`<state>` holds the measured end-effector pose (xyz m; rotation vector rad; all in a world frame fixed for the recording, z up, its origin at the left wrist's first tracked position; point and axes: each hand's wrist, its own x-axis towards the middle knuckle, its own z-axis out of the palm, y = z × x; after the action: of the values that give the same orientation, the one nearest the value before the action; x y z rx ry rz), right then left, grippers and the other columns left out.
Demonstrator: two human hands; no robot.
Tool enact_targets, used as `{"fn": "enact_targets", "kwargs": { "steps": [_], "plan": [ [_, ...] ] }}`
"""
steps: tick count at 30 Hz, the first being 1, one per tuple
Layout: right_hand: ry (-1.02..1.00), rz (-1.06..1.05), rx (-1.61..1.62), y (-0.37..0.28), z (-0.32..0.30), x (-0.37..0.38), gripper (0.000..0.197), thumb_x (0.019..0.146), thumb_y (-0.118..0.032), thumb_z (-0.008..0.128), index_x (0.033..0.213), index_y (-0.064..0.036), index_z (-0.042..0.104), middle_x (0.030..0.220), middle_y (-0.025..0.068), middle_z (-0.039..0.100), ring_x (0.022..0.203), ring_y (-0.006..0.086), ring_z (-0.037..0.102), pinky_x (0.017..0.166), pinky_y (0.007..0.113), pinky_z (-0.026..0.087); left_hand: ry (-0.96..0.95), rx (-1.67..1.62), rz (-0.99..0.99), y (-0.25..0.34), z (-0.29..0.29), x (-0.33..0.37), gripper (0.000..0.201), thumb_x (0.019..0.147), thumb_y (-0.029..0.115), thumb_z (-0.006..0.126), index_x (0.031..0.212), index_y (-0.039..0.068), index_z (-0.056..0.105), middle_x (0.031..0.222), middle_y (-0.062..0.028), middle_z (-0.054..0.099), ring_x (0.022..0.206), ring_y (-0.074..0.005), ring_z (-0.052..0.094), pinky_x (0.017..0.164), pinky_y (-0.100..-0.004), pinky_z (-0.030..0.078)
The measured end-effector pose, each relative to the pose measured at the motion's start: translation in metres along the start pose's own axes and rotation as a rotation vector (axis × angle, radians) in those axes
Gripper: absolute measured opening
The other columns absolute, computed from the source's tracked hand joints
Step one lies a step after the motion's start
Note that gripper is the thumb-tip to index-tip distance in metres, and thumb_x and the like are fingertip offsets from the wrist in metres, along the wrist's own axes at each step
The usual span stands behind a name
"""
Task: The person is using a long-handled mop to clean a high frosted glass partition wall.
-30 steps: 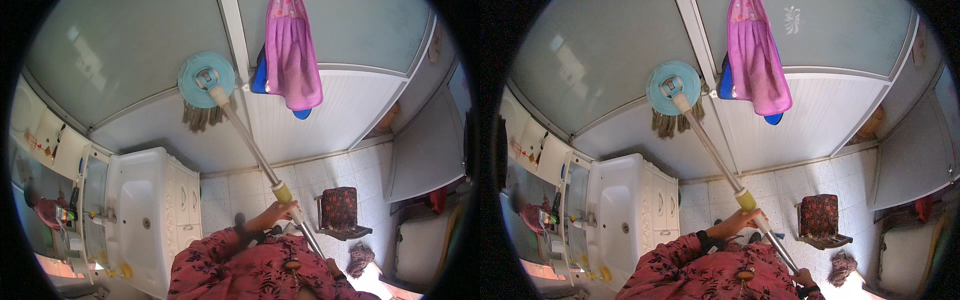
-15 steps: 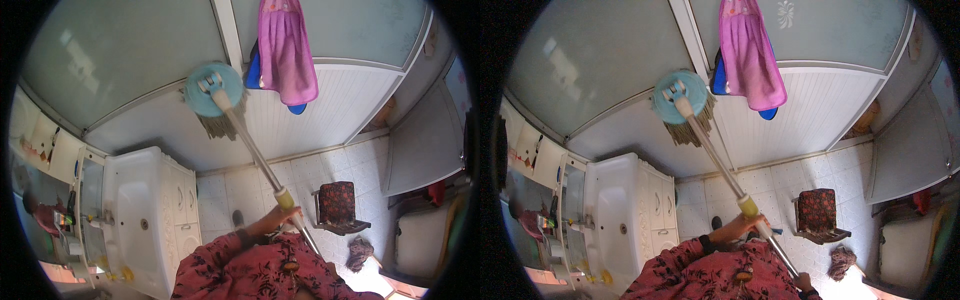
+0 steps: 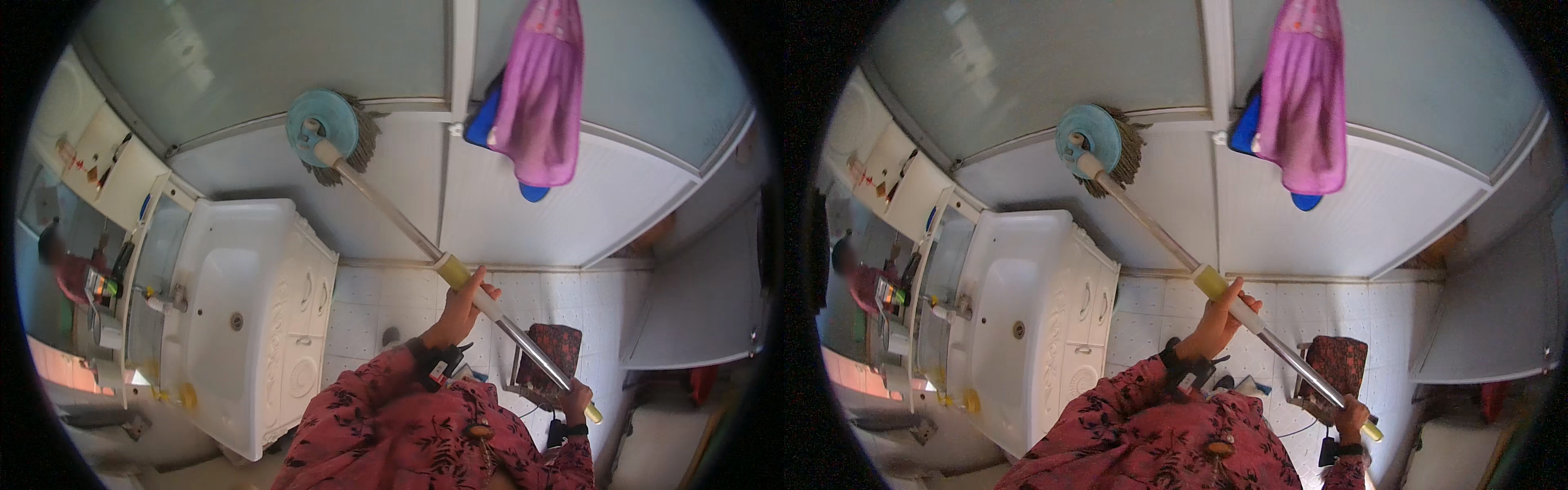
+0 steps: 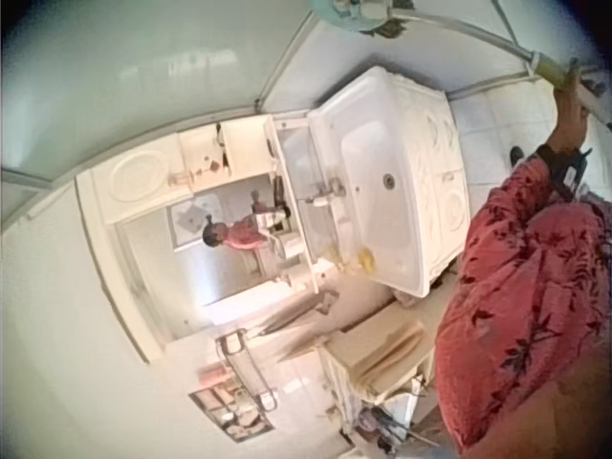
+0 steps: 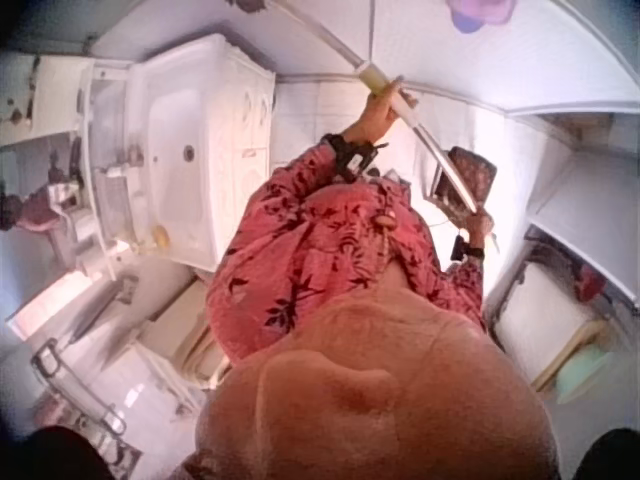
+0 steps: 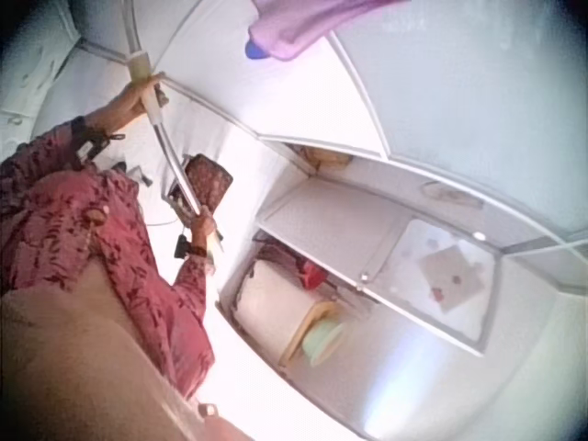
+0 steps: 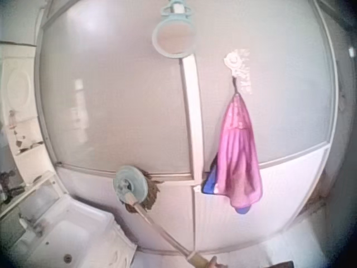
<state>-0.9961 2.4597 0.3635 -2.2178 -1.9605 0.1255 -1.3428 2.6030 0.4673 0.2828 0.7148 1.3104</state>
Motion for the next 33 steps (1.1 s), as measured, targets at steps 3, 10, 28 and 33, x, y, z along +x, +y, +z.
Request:
{"fn": "enact_targets", "kwargs": {
  "steps": [3, 10, 28, 33],
  "plan": [
    [0.099, -0.106, -0.008, -0.027, -0.012, 0.039, 0.013, 0.055, -0.008, 0.059, 0.056, -0.0090, 0.046, 0.050, 0.0101, 0.050, 0.050, 0.0324, 0.051, 0.047, 0.042, 0.038, 0.048, -0.223, 0.005, 0.024, -0.013, 0.014, 0.024, 0.079, 0.028, 0.055, 0.072, 0.008, 0.043, 0.065, -0.0056, 0.049, 0.064, -0.0191, 0.050, 0.071, -0.0341, 0.041],
    [0.186, -0.238, -0.130, -0.111, -0.028, 0.139, 0.008, 0.057, -0.006, 0.052, 0.057, -0.0083, 0.044, 0.052, 0.0086, 0.048, 0.050, 0.0299, 0.048, 0.047, 0.041, 0.035, 0.026, -0.396, 0.227, 0.113, -0.054, 0.047, 0.025, 0.081, 0.027, 0.051, 0.064, 0.012, 0.040, 0.056, -0.0013, 0.038, 0.053, -0.0160, 0.039, 0.062, -0.0336, 0.036],
    [-0.155, -0.605, 0.023, -0.384, -0.021, 0.216, 0.023, 0.063, -0.016, 0.064, 0.076, -0.0072, 0.046, 0.066, 0.0076, 0.053, 0.062, 0.0274, 0.054, 0.054, 0.039, 0.040, 0.130, -0.575, 0.428, 0.308, -0.237, 0.091, 0.031, 0.076, 0.034, 0.053, 0.057, 0.013, 0.040, 0.049, 0.0014, 0.031, 0.044, -0.0128, 0.031, 0.045, -0.0277, 0.028],
    [-0.342, -0.595, -0.022, -0.375, -0.031, 0.217, 0.023, 0.065, -0.017, 0.065, 0.075, -0.0063, 0.047, 0.065, 0.0077, 0.055, 0.062, 0.0268, 0.055, 0.054, 0.038, 0.041, 0.119, -0.560, 0.415, 0.296, -0.232, 0.088, 0.031, 0.076, 0.034, 0.053, 0.058, 0.013, 0.039, 0.050, 0.0017, 0.030, 0.044, -0.0122, 0.029, 0.046, -0.0276, 0.027]
  ]
}}
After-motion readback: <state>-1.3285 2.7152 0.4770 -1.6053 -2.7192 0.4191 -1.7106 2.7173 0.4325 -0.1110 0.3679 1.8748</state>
